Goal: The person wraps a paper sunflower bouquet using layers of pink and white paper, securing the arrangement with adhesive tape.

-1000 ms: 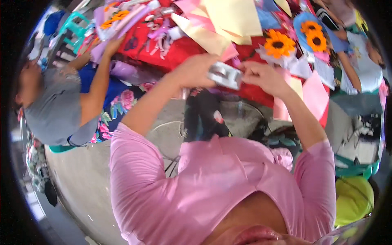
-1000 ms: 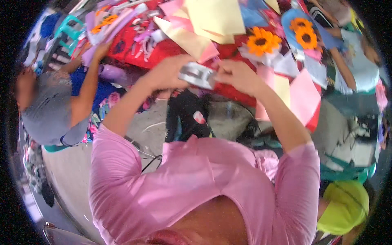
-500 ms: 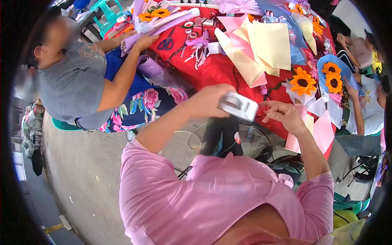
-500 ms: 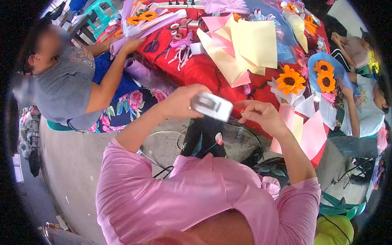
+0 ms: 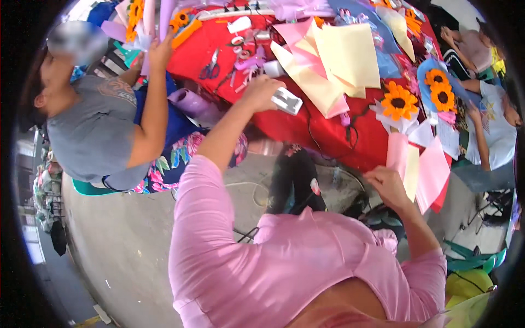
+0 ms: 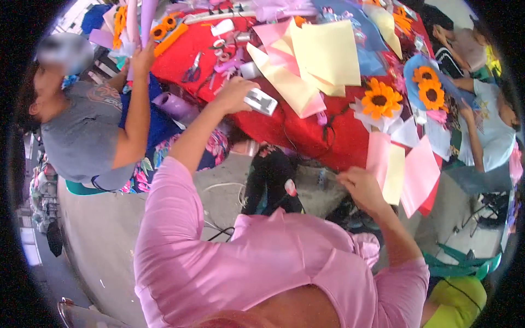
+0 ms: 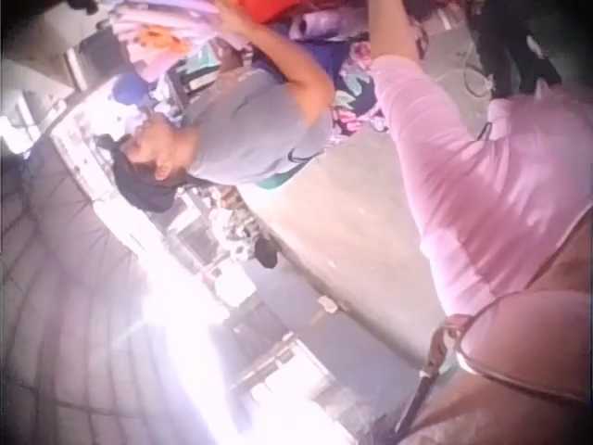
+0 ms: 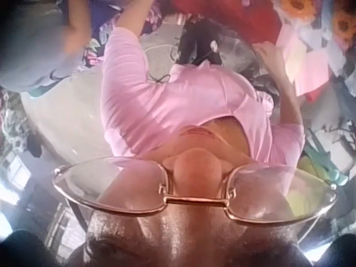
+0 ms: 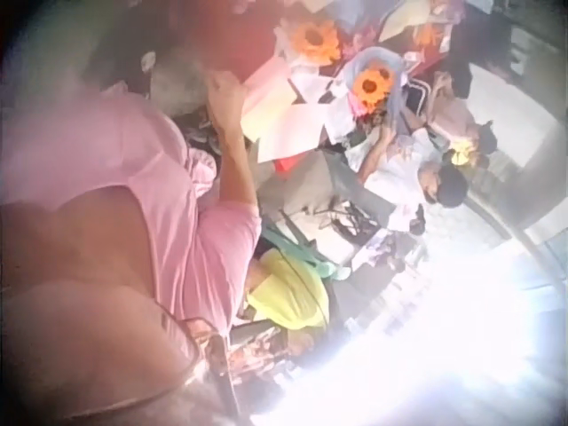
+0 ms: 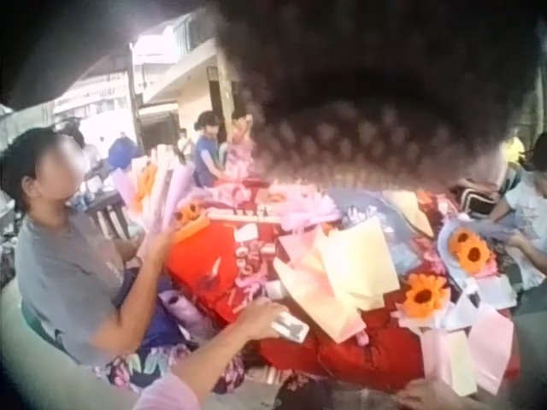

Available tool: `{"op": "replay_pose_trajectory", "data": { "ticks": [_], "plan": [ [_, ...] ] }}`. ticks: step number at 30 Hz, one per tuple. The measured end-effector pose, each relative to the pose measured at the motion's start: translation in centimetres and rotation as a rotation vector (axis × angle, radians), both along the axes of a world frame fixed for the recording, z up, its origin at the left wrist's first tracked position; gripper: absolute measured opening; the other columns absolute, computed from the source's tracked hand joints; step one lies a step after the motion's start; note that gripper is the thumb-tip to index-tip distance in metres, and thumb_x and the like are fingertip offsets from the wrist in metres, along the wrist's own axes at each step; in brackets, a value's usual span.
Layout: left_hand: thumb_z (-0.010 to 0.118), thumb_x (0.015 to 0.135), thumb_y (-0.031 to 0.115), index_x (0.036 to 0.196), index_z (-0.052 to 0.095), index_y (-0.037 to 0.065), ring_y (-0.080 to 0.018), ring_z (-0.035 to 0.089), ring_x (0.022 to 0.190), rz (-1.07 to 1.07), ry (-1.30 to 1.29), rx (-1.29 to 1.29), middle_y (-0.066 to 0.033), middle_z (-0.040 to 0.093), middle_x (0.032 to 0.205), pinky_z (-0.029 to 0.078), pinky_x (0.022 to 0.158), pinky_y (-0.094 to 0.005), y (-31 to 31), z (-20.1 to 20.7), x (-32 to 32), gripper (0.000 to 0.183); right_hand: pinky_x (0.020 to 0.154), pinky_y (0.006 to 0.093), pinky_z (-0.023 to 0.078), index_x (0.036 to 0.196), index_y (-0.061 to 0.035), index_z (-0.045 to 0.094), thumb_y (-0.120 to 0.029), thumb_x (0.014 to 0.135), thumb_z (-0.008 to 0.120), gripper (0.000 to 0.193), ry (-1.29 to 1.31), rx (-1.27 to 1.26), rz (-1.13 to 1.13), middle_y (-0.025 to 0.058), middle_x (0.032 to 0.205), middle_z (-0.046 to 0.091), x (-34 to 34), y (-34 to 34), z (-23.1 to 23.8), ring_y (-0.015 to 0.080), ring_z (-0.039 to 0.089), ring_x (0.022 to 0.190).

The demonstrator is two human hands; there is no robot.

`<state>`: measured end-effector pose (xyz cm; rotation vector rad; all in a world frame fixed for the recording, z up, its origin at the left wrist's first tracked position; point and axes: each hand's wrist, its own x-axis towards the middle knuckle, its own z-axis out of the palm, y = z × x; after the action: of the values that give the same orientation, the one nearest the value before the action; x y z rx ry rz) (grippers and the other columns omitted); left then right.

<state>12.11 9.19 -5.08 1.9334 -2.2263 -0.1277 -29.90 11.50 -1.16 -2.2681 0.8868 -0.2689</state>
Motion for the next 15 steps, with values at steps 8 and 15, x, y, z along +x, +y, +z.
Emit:
{"op": "replay_pose_trajectory", "data": {
  "ticks": [8,15],
  "plan": [
    [0.077,0.054,0.019,0.117,0.050,0.018,-0.0275,0.044,0.109,0.081,-0.072,0.074,-0.0011,0.054,0.116,0.035,0.091,-0.0458,-1.0,-0.4,-0.6,0.069,0.058,0.0336,0.043,0.084,-0.0019,0.064,-0.006,0.073,0.062,0.012,-0.028,-0.018,0.019,0.0121,0.067,0.054,-1.6,1.4,0.1,0.0259,0.055,0.064],
    [0.069,0.063,0.014,0.121,0.047,0.013,-0.0305,0.043,0.110,0.170,-0.195,-0.078,-0.0075,0.050,0.119,0.038,0.091,-0.0415,0.6,2.3,-2.7,0.062,0.058,0.0383,0.043,0.091,-0.0033,0.063,-0.003,0.071,0.061,0.020,-0.023,-0.156,0.089,0.0132,0.067,0.053,-3.1,1.8,-0.3,0.0300,0.053,0.064]
  ]
}}
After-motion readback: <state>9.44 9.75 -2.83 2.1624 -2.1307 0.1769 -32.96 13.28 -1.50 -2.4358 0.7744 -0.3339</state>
